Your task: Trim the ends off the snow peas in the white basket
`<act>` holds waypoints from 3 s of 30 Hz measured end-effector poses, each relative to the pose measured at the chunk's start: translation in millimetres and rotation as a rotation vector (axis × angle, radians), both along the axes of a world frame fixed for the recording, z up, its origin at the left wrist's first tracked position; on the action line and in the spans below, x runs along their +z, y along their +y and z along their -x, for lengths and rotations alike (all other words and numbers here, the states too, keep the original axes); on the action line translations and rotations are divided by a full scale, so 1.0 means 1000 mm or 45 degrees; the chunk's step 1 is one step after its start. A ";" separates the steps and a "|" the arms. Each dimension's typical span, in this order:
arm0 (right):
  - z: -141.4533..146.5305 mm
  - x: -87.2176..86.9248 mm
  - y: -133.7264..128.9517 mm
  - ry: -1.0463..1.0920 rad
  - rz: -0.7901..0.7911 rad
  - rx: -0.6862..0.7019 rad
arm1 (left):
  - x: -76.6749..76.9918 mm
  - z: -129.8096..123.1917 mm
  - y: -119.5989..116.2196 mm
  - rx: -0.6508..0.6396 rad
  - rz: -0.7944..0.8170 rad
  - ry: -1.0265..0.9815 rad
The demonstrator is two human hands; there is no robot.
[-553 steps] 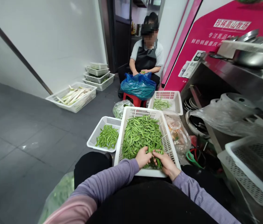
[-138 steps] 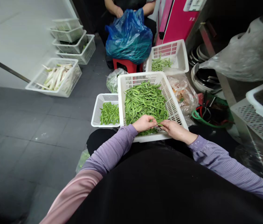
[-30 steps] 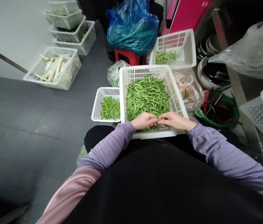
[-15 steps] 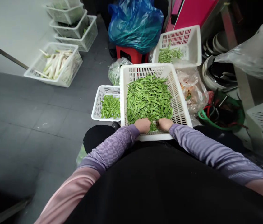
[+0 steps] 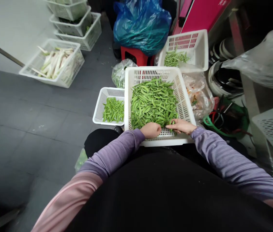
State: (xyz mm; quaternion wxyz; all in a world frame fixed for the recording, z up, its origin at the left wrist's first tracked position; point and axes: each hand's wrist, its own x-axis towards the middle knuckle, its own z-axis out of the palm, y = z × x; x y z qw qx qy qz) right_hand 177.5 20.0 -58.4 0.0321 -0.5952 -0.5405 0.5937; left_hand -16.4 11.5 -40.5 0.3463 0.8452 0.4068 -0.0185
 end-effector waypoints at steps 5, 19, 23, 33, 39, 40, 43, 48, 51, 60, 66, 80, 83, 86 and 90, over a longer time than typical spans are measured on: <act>0.012 0.015 -0.022 0.324 0.044 -0.428 | 0.006 -0.010 -0.013 0.103 0.150 -0.298; 0.029 0.035 -0.040 0.830 0.205 -0.782 | 0.005 -0.004 -0.029 0.229 -0.155 -0.605; 0.026 0.043 -0.046 0.794 0.295 -0.611 | 0.007 0.002 -0.020 0.223 -0.205 -0.475; 0.007 0.056 -0.049 0.610 0.269 -0.524 | 0.011 0.006 -0.010 0.226 -0.356 -0.146; 0.014 0.047 -0.047 0.327 0.105 -0.166 | 0.017 -0.005 -0.020 -0.274 -0.329 0.099; 0.015 0.046 -0.046 0.278 0.083 -0.101 | 0.017 -0.005 -0.019 -0.304 -0.338 0.103; 0.017 0.042 -0.043 0.215 0.068 -0.028 | 0.016 -0.002 -0.015 -0.373 -0.366 0.097; 0.017 0.038 -0.039 0.250 0.080 0.016 | 0.015 0.001 -0.013 -0.423 -0.394 0.142; 0.018 0.045 -0.039 0.182 -0.013 0.240 | 0.015 0.000 -0.012 -0.419 -0.330 0.058; 0.006 0.026 -0.013 0.244 -0.755 -0.651 | 0.001 -0.006 -0.002 -0.021 0.031 -0.135; -0.020 -0.021 0.006 -0.393 -0.729 -0.273 | -0.023 -0.003 -0.007 -0.203 -0.069 0.253; -0.004 -0.019 0.013 -0.441 -0.443 0.183 | -0.007 -0.001 -0.003 0.001 -0.140 0.194; -0.003 0.006 -0.006 0.290 -0.054 -0.421 | -0.003 -0.004 -0.005 0.075 -0.145 0.022; 0.010 0.022 -0.024 0.549 0.081 -0.662 | 0.004 -0.008 -0.011 0.026 -0.168 -0.096; 0.029 0.027 -0.036 0.537 -0.028 -0.873 | 0.010 -0.010 -0.020 -0.082 -0.260 -0.081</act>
